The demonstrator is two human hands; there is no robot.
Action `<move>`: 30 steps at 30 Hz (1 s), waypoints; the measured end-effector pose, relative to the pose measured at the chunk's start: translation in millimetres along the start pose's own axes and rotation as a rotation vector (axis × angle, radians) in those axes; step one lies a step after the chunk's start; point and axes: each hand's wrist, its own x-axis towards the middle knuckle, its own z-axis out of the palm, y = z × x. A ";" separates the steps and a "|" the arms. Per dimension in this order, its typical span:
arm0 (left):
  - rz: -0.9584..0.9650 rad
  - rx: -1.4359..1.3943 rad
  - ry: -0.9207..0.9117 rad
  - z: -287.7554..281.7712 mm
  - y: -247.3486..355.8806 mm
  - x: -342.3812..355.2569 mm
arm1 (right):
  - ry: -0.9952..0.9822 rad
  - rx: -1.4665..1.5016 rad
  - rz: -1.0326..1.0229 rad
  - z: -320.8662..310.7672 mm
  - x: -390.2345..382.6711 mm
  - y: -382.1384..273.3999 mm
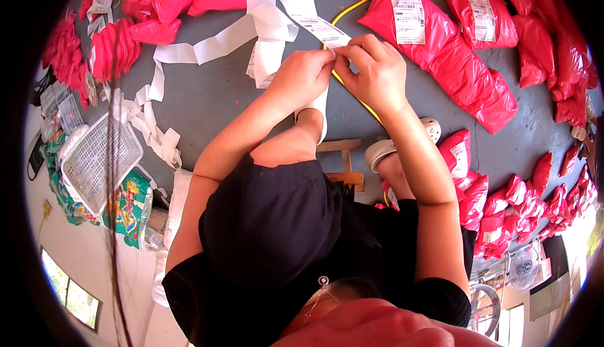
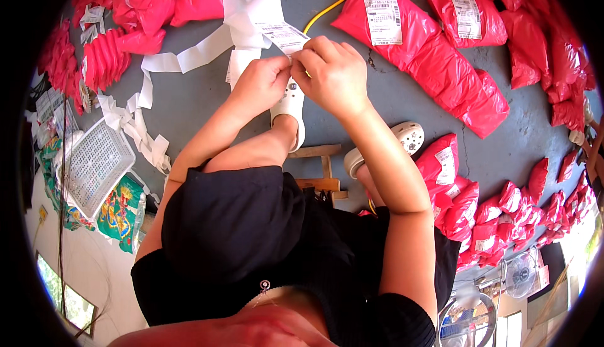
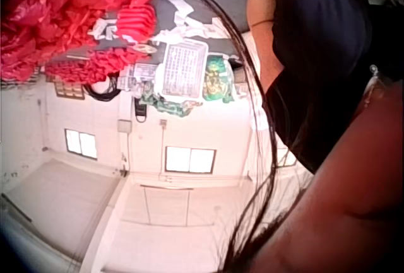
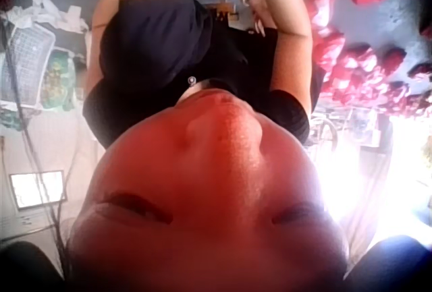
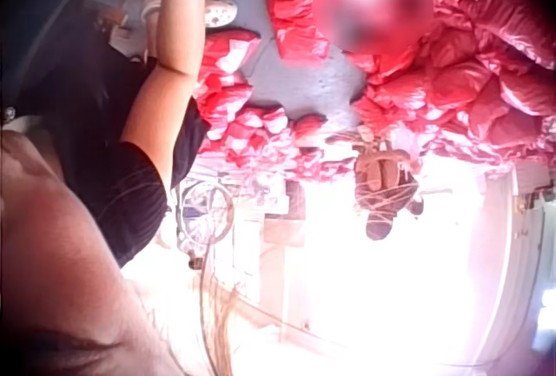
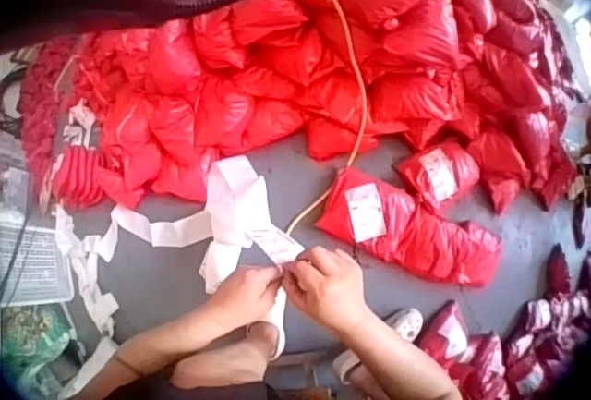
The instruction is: The person sits on a stool and labels red plastic packages. They tear individual shipping labels from a continuous roll and affix them to the packages, which are piled on the floor around them.
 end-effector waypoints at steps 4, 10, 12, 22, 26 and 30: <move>-0.147 -0.230 -0.063 7.1 -16.2 3.3 | -0.046 0.609 0.694 -1.4 -8.2 -1.3; -0.222 -0.282 -0.040 -2.7 -57.6 1.8 | 0.064 0.328 0.371 -62.7 -18.6 47.8; -0.352 -0.222 -0.101 -4.9 -76.0 2.2 | 0.167 0.036 0.142 -102.3 -26.2 67.9; -0.425 -0.310 -0.147 19.6 -97.4 -8.3 | -0.042 -0.579 0.300 -139.8 -153.2 168.4; -0.410 -0.332 -0.171 19.6 -85.3 -2.3 | -0.101 -0.688 0.331 -128.3 -174.8 182.6; -0.397 -0.324 -0.141 17.2 -82.9 2.2 | -0.203 -0.780 0.380 -127.4 -168.8 177.7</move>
